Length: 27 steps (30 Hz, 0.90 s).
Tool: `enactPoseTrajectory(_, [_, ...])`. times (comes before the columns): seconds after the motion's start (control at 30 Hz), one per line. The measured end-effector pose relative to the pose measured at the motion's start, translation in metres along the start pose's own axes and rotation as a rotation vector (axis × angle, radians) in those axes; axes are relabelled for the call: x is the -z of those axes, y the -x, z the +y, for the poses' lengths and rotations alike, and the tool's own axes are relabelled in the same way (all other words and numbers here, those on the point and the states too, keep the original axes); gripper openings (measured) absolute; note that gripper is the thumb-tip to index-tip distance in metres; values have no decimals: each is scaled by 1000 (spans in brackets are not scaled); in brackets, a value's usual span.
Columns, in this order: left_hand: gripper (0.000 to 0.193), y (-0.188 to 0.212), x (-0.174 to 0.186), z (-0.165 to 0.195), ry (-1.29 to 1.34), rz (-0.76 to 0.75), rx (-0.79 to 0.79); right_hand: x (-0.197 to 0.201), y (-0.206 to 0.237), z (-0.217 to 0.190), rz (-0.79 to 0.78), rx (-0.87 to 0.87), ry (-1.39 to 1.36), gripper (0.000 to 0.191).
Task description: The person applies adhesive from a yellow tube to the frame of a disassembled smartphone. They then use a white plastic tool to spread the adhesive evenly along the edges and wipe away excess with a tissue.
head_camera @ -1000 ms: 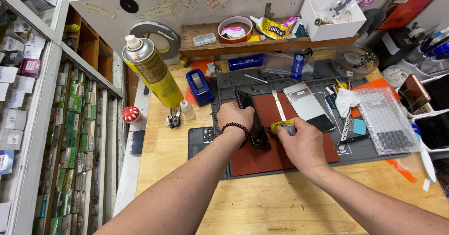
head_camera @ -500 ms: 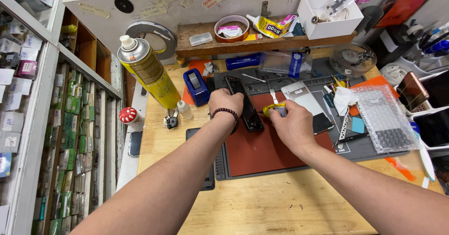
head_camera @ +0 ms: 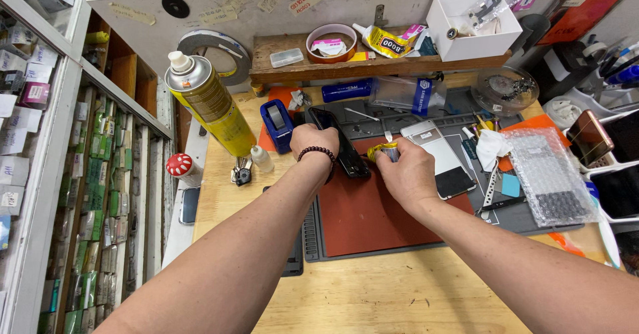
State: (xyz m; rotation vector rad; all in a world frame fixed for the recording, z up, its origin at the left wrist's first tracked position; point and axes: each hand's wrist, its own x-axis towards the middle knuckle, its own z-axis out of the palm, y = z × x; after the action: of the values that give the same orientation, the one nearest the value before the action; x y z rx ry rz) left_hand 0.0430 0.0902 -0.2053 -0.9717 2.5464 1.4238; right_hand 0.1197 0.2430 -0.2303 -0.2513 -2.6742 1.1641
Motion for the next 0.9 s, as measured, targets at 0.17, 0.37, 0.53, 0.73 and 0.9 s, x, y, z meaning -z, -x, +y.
enactPoseTrajectory(0.17, [21,2,1,2,-16,9,-5,3,6,5,4,8,-9,24])
enactPoseTrajectory(0.37, [22,3,0,2,-5,15,5,8,12,9,14,12,40,25])
enactPoseTrajectory(0.53, [21,3,-1,2,-16,27,-5,15,18,9,-8,-22,55,25])
enactPoseTrajectory(0.73, [21,5,1,2,-35,15,-21,26,26,2,-52,-68,57,25])
enactPoseTrajectory(0.9, [22,11,4,5,-21,4,-12,31,27,-3,-76,-100,101,24])
